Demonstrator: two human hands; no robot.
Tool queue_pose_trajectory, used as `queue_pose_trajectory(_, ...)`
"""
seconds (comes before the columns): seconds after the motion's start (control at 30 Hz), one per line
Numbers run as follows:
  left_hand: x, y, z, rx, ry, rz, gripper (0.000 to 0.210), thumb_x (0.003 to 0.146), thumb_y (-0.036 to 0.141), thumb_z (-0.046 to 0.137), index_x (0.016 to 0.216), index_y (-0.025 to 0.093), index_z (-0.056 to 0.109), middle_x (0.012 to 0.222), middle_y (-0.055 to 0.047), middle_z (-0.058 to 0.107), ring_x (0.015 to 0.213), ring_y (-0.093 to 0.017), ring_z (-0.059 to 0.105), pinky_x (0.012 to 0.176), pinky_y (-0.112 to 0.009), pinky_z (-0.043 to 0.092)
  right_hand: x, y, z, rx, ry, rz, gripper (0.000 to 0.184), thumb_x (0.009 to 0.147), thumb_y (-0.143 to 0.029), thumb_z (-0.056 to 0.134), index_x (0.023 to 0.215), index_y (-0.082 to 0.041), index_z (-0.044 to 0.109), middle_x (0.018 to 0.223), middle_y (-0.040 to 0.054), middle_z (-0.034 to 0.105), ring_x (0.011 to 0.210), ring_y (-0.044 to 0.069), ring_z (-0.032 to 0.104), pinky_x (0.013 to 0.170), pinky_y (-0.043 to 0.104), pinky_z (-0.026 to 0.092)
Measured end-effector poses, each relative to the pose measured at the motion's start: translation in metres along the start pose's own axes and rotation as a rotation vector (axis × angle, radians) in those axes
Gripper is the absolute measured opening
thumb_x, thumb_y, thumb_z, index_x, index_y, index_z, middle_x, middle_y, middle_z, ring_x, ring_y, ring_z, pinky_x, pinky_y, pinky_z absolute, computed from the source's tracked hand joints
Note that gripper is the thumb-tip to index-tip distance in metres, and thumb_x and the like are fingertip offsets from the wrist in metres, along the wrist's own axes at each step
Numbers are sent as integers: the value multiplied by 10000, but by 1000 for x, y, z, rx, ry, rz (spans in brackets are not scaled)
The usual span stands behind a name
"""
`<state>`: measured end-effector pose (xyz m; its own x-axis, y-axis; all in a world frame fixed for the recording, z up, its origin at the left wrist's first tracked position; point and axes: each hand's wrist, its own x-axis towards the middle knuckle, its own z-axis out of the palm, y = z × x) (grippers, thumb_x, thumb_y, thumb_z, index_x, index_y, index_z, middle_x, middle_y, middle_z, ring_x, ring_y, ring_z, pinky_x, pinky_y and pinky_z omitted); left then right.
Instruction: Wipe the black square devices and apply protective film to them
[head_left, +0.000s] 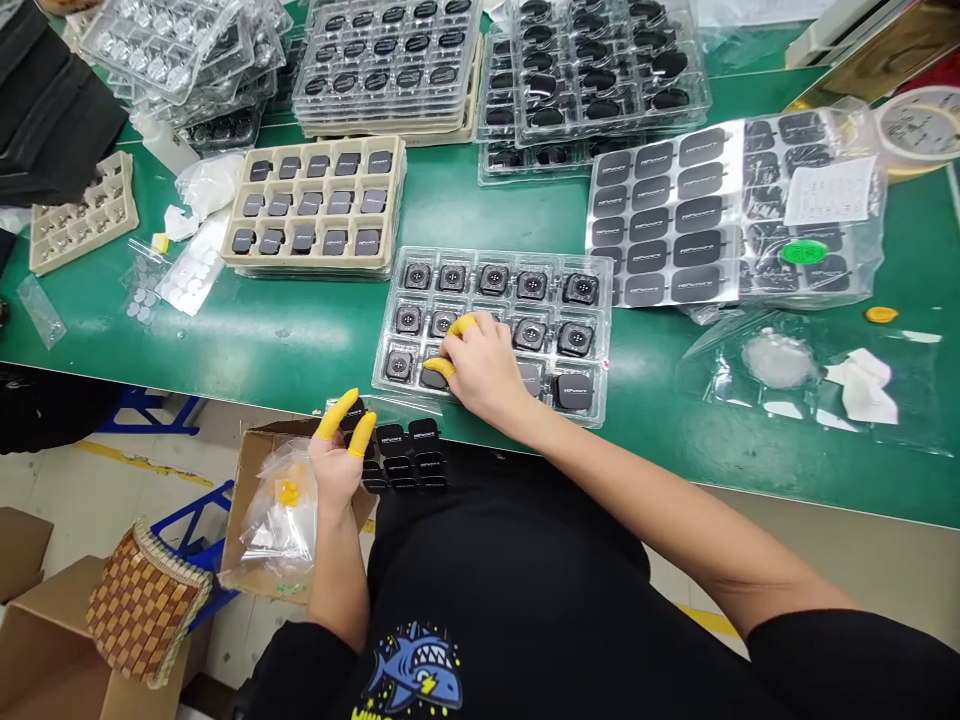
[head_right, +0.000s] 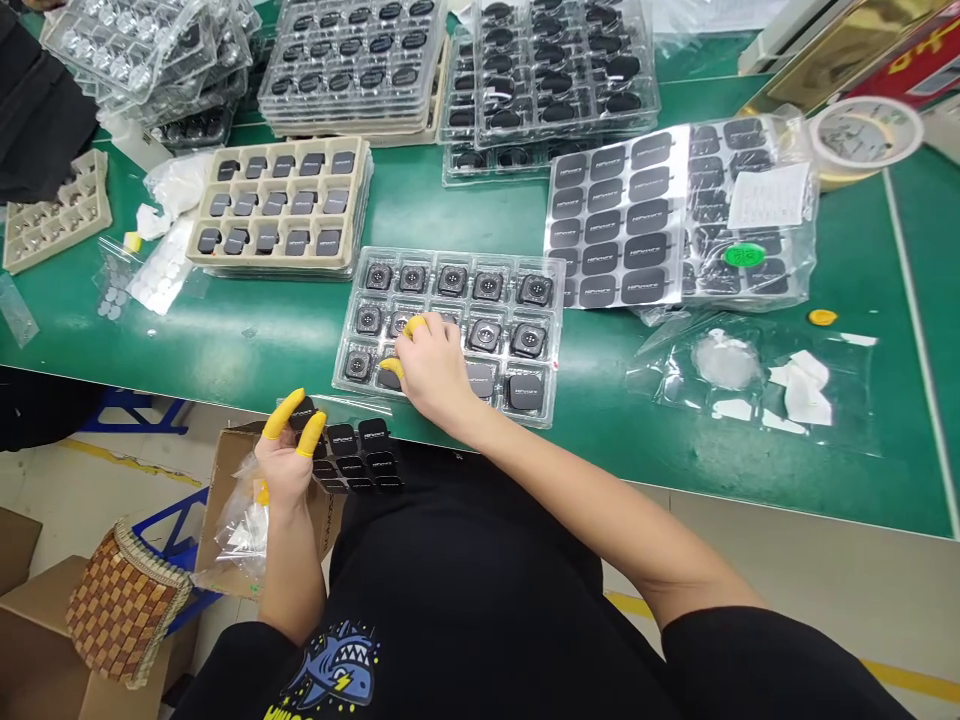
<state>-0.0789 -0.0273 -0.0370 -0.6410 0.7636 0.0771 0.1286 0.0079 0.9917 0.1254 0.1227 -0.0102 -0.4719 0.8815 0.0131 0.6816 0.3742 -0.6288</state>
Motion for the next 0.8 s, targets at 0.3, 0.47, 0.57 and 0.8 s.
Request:
queue_pose_trajectory(0.3,-4,-3,-21,68,-103,27,305,810,468,991,1033,276,912,1119,-51,872,1044,-197,816,977,-310,680,24,-21,15,-210,-26,-223,273,1039,-355,751,1196,-136,797,1535,287,624,1577,476,390,1185,663,415)
queue_pose_trajectory(0.47,-3,-4,-29,147,-85,60,298,840,522,954,1001,274,914,1140,-62,858,1076,-214,803,994,-345,673,29,-31,29,-177,-35,-258,233,960,-238,801,1129,-79,772,1514,343,623,1593,495,393,1215,673,404)
queue_pose_trajectory(0.57,0,-8,-35,218,-77,89,323,864,549,928,1025,271,910,1161,-68,853,1112,-223,798,1066,-380,657,28,-36,31,-141,-13,-274,274,931,-141,743,1194,-66,726,1474,341,643,1605,487,374,1228,669,379)
queue_pose_trajectory(0.8,7,-18,-48,300,-66,207,267,920,445,898,1112,259,891,1211,-68,839,1139,-219,810,1056,-361,665,25,-39,23,-2,38,-272,334,961,-3,523,1221,-130,689,1168,214,778,1353,385,570,1199,605,359)
